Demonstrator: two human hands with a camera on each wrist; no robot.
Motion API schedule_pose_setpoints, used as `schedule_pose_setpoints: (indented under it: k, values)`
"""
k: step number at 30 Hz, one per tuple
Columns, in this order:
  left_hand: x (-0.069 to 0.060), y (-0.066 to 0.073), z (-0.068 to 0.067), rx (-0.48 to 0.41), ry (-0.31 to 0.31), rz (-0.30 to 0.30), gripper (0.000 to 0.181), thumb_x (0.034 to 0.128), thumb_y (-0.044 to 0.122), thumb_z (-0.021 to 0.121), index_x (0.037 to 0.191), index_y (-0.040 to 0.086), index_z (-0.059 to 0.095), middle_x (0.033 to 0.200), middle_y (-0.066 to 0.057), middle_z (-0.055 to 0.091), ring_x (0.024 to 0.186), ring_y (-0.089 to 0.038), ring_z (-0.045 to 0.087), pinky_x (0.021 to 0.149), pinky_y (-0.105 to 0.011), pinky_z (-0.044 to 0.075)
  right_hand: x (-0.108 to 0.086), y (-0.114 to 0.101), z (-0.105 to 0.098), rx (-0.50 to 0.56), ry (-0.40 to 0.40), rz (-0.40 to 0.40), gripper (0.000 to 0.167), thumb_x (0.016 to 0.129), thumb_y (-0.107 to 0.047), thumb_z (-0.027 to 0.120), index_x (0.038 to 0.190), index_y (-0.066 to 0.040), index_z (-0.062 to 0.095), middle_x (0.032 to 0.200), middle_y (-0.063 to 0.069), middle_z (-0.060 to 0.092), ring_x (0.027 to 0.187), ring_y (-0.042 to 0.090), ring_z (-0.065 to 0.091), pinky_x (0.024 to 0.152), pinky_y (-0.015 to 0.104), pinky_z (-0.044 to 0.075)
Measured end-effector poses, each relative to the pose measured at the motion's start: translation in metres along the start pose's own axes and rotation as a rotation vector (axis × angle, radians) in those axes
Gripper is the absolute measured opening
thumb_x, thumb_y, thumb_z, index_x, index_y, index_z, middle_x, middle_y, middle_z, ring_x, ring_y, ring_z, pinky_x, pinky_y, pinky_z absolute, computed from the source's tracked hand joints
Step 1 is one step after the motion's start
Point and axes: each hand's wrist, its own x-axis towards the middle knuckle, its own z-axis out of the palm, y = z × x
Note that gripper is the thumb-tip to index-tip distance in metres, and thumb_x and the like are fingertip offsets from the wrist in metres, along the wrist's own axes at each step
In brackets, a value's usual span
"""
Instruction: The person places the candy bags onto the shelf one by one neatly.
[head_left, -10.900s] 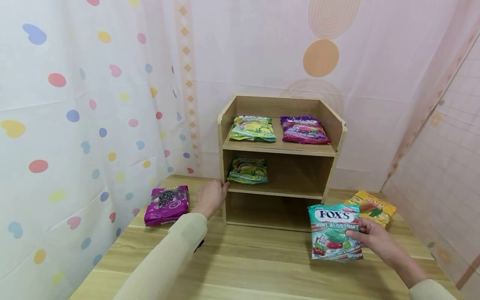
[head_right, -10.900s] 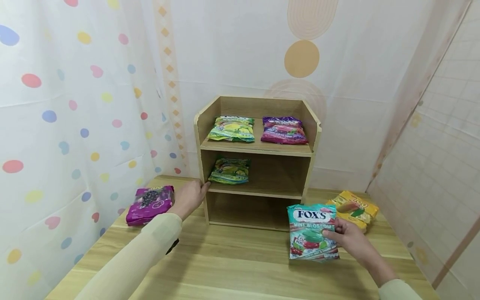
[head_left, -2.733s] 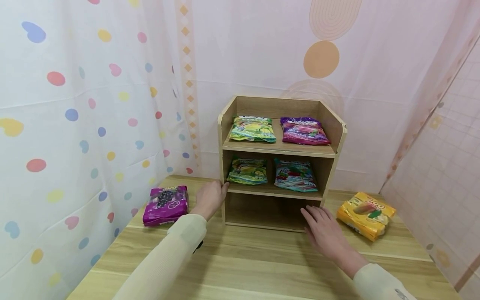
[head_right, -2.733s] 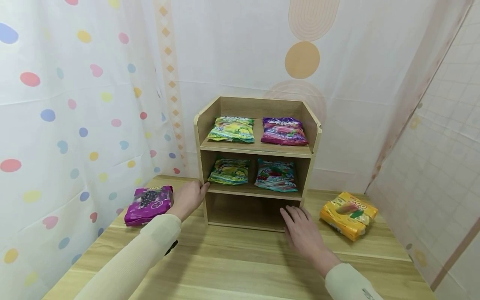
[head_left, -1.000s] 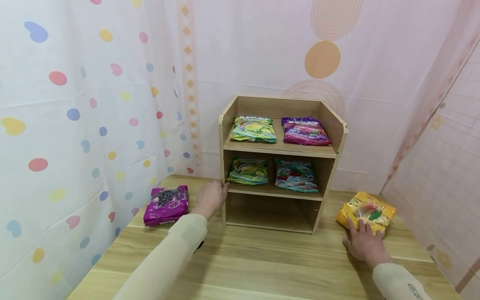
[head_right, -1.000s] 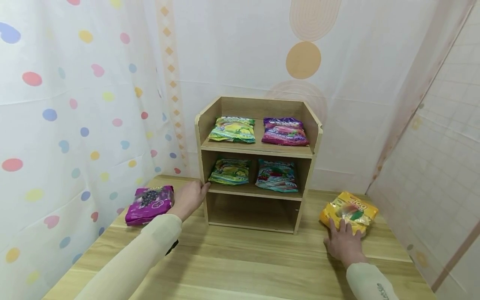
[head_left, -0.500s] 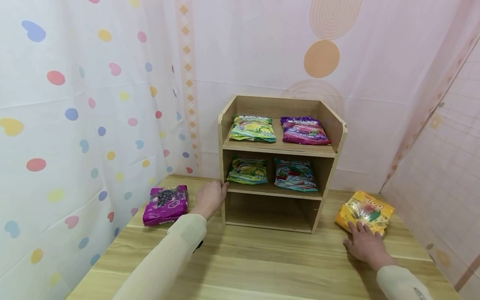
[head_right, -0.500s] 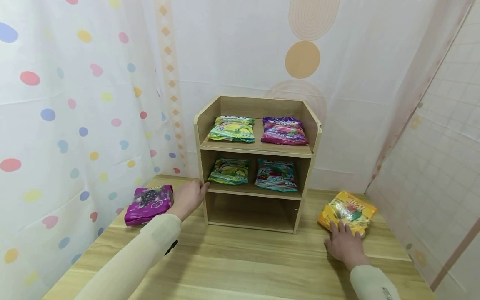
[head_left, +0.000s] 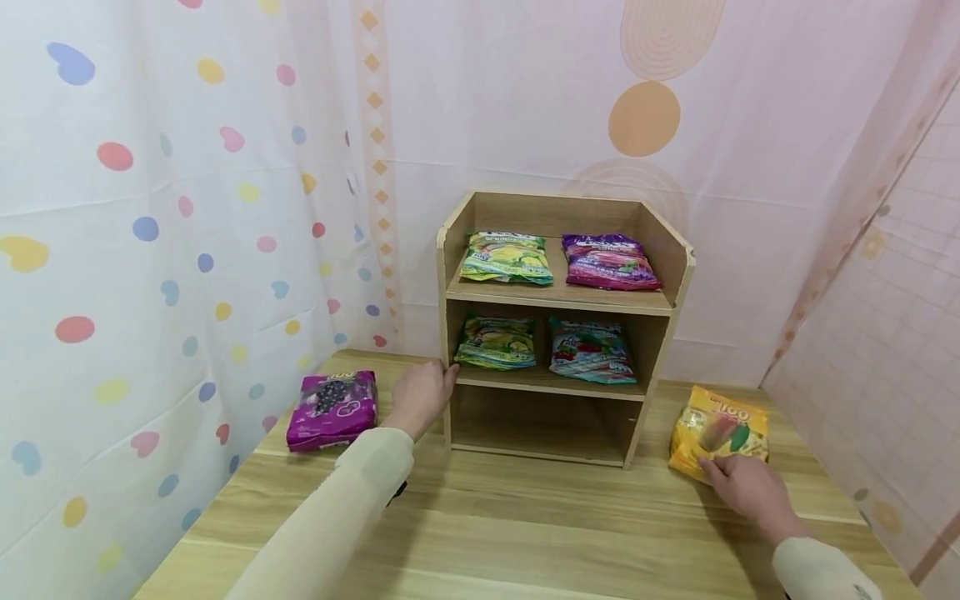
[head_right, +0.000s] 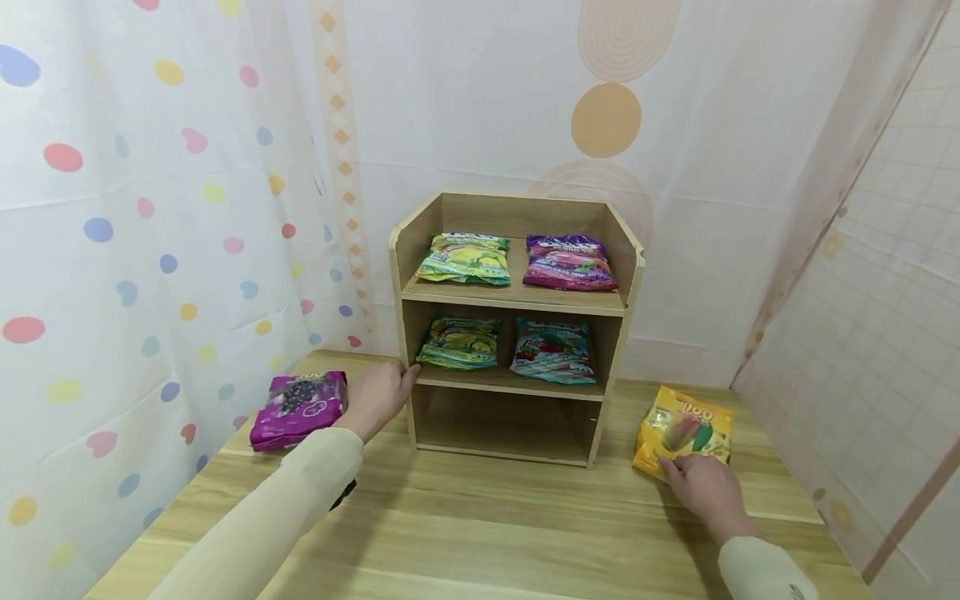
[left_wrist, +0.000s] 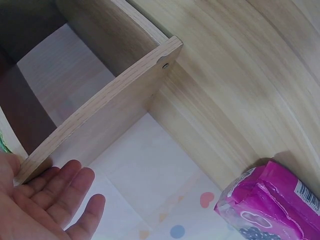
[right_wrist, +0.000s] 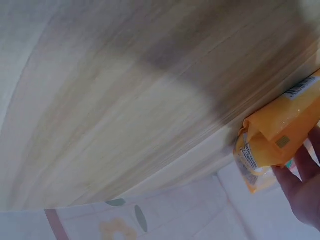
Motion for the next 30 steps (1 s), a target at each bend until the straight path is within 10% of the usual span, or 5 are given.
schedule_pose_setpoints:
  k: [9,13,20,30]
  values:
    - [-0.001,0.003,-0.001,0.0,0.011,0.005,0.046,0.1056,0.034,0.047,0.067,0.01,0.054,0.057,-0.005,0.052,0.05,-0.021,0.053,0.047,-0.036,0.042,0.008,-0.013,-0.004,-0.078,0.121,0.085,0.041,0.103,-0.035,0.049,0.073,-0.009,0.058,0.07,0.019,0.063,0.062,0.041,0.062,0.045,0.049,0.044]
    - [-0.001,0.002,0.0,0.007,0.005,0.002,0.047,0.1057,0.034,0.046,0.066,0.01,0.054,0.057,-0.005,0.052,0.05,-0.02,0.052,0.047,-0.036,0.042,0.016,-0.029,0.003,-0.096,0.176,0.134,0.042,0.1,-0.034,0.054,0.102,0.006,0.066,0.1,0.033,0.064,0.088,0.052,0.061,0.069,0.063,0.048]
    - [-0.001,0.001,0.001,-0.004,-0.005,-0.01,0.048,0.1056,0.034,0.047,0.065,0.01,0.054,0.056,-0.005,0.052,0.049,-0.02,0.052,0.047,-0.036,0.041,0.033,-0.055,0.017,0.046,0.005,0.404,0.093,0.096,-0.056,0.051,0.143,0.019,0.023,0.136,0.052,0.018,0.128,0.069,0.013,0.095,0.083,0.011]
    - [0.0,0.002,0.002,0.005,-0.003,-0.013,0.047,0.1056,0.037,0.045,0.068,0.01,0.054,0.059,-0.005,0.053,0.052,-0.022,0.054,0.048,-0.038,0.043,0.033,-0.055,0.034,0.155,-0.015,0.474,0.073,0.101,-0.026,0.045,0.145,0.019,0.009,0.145,0.051,-0.007,0.131,0.07,-0.007,0.095,0.084,-0.002]
